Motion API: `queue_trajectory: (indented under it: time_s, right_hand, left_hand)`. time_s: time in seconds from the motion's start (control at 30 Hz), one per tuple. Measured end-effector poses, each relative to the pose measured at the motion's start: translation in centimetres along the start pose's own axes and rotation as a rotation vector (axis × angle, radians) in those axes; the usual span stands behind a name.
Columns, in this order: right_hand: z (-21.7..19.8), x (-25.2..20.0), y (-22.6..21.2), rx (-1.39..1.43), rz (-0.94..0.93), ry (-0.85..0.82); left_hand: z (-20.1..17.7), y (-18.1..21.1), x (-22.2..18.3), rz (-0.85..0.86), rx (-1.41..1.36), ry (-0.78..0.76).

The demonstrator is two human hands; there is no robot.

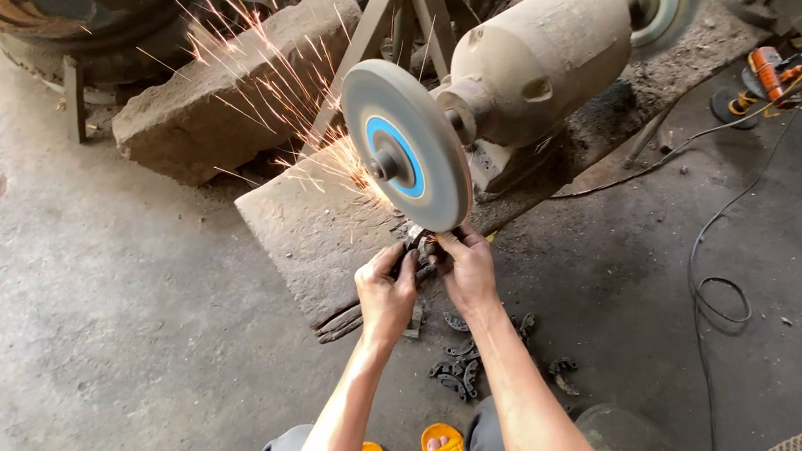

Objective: Grinding metal brake shoe components using a bench grinder to smooth the edges

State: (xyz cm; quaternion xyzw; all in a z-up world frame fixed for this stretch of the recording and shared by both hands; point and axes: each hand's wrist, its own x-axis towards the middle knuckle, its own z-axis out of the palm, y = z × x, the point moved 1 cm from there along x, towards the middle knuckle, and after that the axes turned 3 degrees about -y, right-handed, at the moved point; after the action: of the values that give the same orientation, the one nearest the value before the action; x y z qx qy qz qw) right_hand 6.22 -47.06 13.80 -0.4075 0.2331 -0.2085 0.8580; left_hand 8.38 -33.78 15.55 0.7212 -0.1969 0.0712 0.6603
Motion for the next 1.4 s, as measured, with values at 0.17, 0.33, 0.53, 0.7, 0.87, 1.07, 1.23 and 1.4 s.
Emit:
queue_trajectory:
  time_s: [0.17,0.33,0.53,0.7,0.87,1.07,1.23,1.4]
  right_hand:
    - [-0.1,0.1,-0.3,-0.072,-0.013,-0.027]
    - [-0.2,0.3,-1.9,-0.002,-0.078,0.064]
    - [0.2,0.4,0.3,-0.081,-0.031,-0.034]
    - [0.0,0.2,-0.9,-0.049,-0.026,0.008]
    - [0.0,0.6,-1.7,-0.011,-0.056,0.073]
    - [0.4,0.9,0.9,-0.044,-0.018,-0.020]
    - [2.8,-0.5,1.0,-0.114,0.107,-0.147]
    - [0.6,-0.5,1.9,-0.033,0.184,-0.130]
  left_hand:
    - [0.6,0.2,0.1,-0.039,-0.028,0.001]
    - [2.5,0.1,0.9,-0.066,-0.089,-0.017]
    - [-0.2,0.1,-0.5,-0.112,-0.017,0.007]
    - [1.3,0.1,0.5,-0.158,-0.061,0.013]
    - [2.3,0.4,1.5,-0.184,-0.148,0.021]
    - [-0.5,-1.2,0.5,-0.119,-0.056,0.008]
    - [-4.0,-2.0,-0.1,-0.085,0.084,-0.058]
    - [-4.8,-0.1,0.1,-0.001,0.158,-0.124]
